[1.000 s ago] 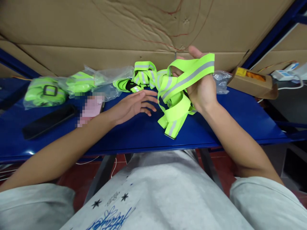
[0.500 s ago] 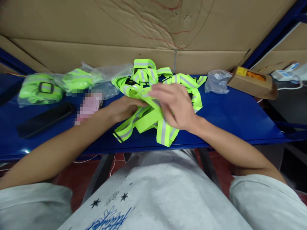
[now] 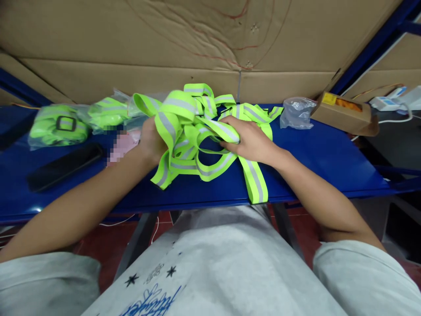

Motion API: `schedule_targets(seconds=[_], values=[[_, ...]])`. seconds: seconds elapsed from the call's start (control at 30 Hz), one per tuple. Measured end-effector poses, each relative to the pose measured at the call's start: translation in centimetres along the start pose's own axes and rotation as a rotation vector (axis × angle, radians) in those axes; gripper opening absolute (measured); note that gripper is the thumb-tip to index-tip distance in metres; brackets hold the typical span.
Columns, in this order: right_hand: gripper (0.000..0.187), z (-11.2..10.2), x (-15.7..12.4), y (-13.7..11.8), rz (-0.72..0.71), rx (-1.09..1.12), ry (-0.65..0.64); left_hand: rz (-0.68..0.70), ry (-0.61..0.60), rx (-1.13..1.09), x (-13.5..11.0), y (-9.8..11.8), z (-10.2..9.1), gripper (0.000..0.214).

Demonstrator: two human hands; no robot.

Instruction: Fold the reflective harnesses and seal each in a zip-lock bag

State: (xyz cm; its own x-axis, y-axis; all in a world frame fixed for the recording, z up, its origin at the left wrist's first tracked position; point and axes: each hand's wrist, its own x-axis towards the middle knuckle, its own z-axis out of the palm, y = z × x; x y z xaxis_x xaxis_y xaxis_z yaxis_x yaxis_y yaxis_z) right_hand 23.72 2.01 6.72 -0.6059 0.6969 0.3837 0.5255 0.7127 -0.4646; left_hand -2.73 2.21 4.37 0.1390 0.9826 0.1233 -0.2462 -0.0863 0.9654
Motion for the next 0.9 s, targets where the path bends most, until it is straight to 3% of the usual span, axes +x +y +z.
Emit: schedule_targets(seconds=[0.07,0.13,0.2,0.23,0.3,0.4,0.5,0.57,0.63,0.7,0.8,0.9], values=[[0.063,-0.7,0.1,-0.3,-0.015,0.2,-0.032,-0.016,-0.136,0.178,0.0,0.4,-0.8,0.034],[0.076,-1.2,0.3,-0.6,0.054,0.417,-0.044,-0.063,-0.441,0.442,0.0,1.3,-1.7,0.038],[0.09,-1.5,0.5,-0.7,0.197,0.536,0.037,-0.095,-0.732,0.667,-0.1,2.1,-2.3,0.05],[0.095,-1.6,0.6,-0.6,0.272,0.56,0.087,-0.103,-0.827,0.744,-0.1,2.5,-2.6,0.055],[0.102,-1.6,0.7,-0.3,0.395,0.52,0.136,-0.089,-0.903,0.823,0.0,2.9,-2.8,0.056],[0.087,-1.2,0.7,1.0,0.429,0.068,0.126,-0.081,-0.914,0.812,0.1,2.9,-2.8,0.045],[0.058,-0.7,0.5,2.1,0.406,-0.384,-0.023,-0.135,-0.86,0.711,-0.1,3.1,-2.8,0.035],[0.04,-0.5,0.5,2.4,0.412,-0.363,-0.042,-0.16,-0.797,0.658,-0.2,3.3,-2.9,0.028],[0.029,-0.6,0.5,2.3,0.37,-0.224,0.088,-0.174,-0.755,0.632,-0.3,3.5,-3.0,0.027],[0.028,-0.8,0.5,2.1,0.3,-0.095,0.238,-0.206,-0.729,0.571,-0.3,3.5,-3.1,0.033],[0.034,-1.0,0.5,2.0,0.22,0.063,0.339,-0.252,-0.664,0.381,0.1,3.2,-3.0,0.045],[0.043,-0.7,0.6,2.1,0.174,0.167,0.336,-0.041,-0.399,0.374,0.4,2.7,-2.4,0.054]])
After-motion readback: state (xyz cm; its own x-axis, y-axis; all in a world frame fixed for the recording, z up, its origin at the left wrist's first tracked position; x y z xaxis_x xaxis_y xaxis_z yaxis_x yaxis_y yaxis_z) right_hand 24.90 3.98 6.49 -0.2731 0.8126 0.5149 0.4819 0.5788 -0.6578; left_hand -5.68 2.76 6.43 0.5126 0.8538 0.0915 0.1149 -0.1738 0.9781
